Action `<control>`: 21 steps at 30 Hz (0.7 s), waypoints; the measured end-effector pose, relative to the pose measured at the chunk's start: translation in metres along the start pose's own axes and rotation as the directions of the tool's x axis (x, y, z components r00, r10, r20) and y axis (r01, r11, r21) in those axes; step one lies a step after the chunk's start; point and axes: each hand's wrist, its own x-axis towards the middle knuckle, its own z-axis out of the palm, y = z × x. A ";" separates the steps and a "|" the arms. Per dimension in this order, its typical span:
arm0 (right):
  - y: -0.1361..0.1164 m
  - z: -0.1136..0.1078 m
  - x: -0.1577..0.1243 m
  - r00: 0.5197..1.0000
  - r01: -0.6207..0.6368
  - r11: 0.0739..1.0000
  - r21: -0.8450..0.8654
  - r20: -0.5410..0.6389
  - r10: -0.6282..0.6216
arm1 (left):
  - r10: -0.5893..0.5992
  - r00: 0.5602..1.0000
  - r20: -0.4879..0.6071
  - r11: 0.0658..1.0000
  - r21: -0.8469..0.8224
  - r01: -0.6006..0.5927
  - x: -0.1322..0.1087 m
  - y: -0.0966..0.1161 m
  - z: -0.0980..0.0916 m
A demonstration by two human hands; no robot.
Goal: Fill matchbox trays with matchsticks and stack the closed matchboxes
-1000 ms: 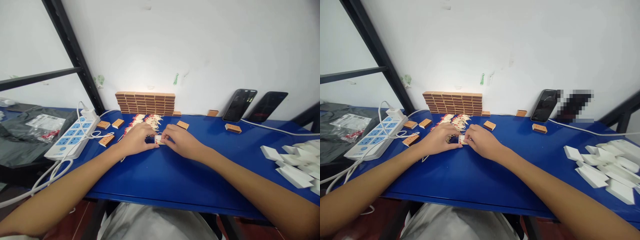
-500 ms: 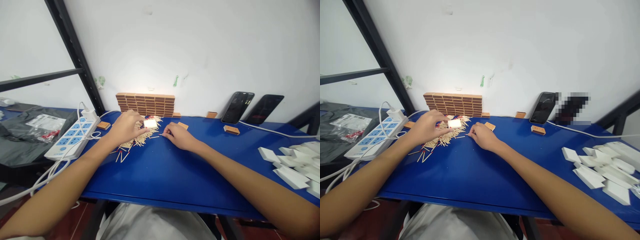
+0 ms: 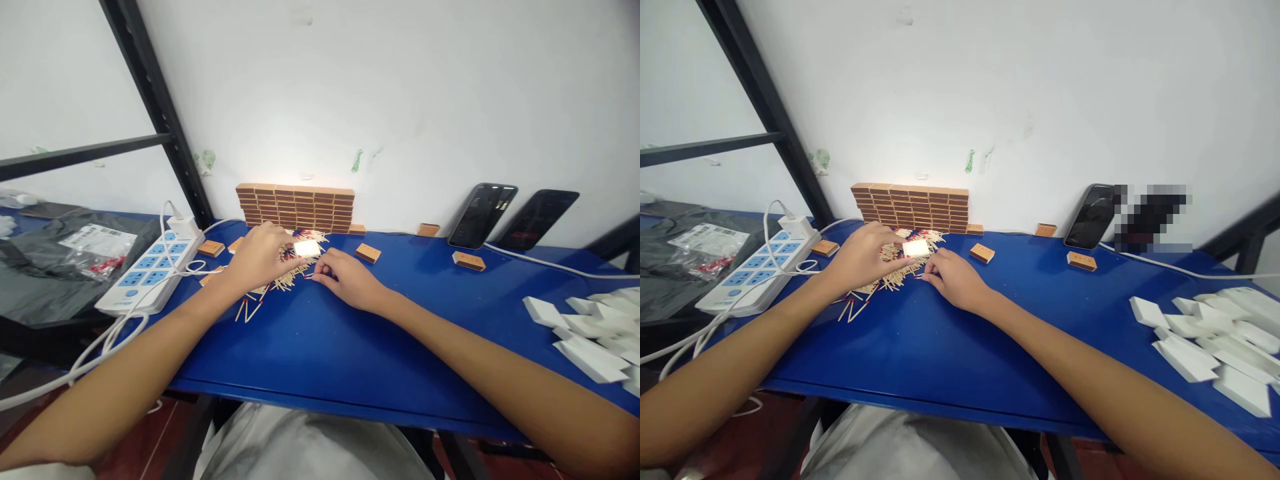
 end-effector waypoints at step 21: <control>-0.006 -0.024 -0.009 0.987 0.031 0.998 -0.053 -0.158 -0.039 | 0.125 0.988 0.089 0.977 -0.186 -0.107 -0.004 0.015 0.011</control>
